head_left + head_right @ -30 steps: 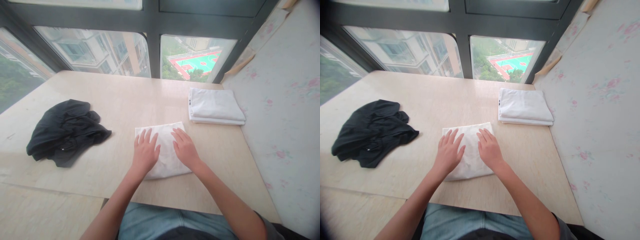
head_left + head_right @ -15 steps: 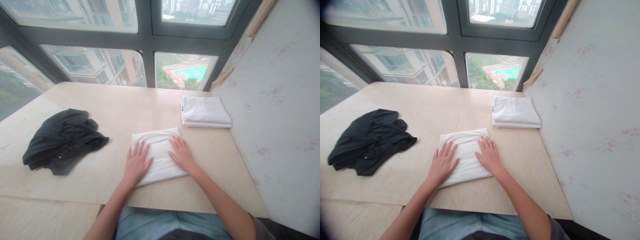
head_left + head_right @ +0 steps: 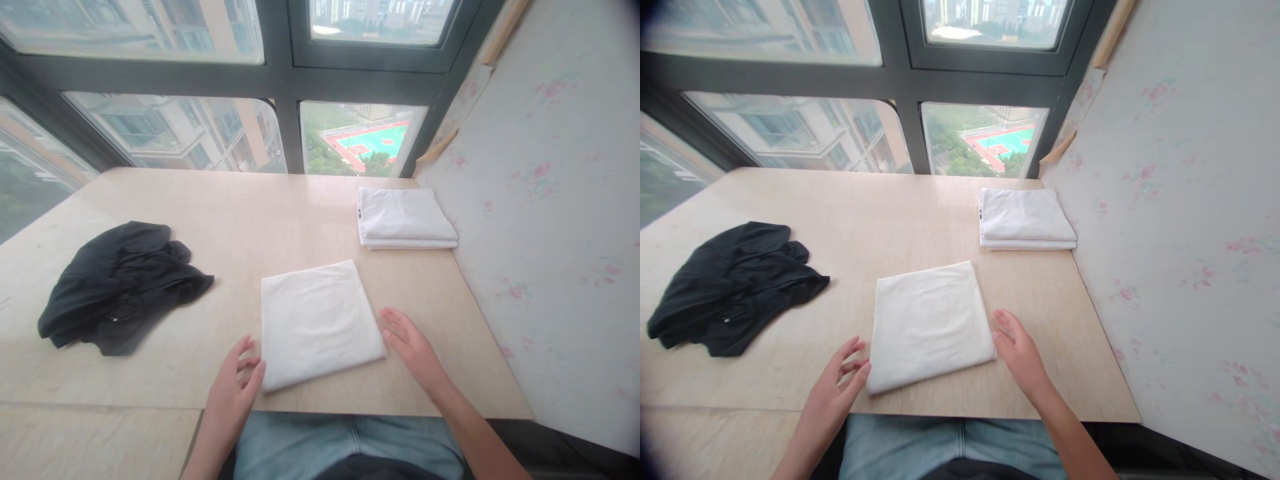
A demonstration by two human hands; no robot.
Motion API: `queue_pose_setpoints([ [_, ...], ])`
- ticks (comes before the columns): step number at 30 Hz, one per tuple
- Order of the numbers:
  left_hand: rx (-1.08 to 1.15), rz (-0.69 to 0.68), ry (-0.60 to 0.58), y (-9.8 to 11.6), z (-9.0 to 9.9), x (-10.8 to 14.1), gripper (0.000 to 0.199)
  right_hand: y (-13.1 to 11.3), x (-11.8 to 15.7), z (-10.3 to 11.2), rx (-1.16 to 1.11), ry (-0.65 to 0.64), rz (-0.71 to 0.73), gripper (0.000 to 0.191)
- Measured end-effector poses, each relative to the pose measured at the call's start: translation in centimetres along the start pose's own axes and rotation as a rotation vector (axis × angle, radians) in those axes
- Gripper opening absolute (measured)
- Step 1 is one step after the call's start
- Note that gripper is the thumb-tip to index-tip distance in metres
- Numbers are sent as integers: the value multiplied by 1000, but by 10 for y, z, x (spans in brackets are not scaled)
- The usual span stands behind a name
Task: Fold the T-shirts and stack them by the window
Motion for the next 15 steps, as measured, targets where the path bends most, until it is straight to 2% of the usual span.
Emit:
queue_pose_setpoints([
  [3,176,196,-108,-13,0,11,74,9,16,5,-167,-90,-151,40],
  [7,326,284,-160,-8,-5,19,74,9,32,5,-269,-138,-334,32],
  [10,345,299,-226,-3,-16,20,76,4,32,-4,-211,-155,-391,36],
  [15,309,359,-368,-4,-44,22,69,1,21,-35,-21,-282,-436,47],
])
Point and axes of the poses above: each hand's wrist, its own x-axis away from the middle knuckle, its own z-axis out of the back of the hand, y = z × x, the point moved 9 cm from there along -x, towards the middle knuckle, and after that the axes turned 8 degrees about -x, right-handed, at the moved point
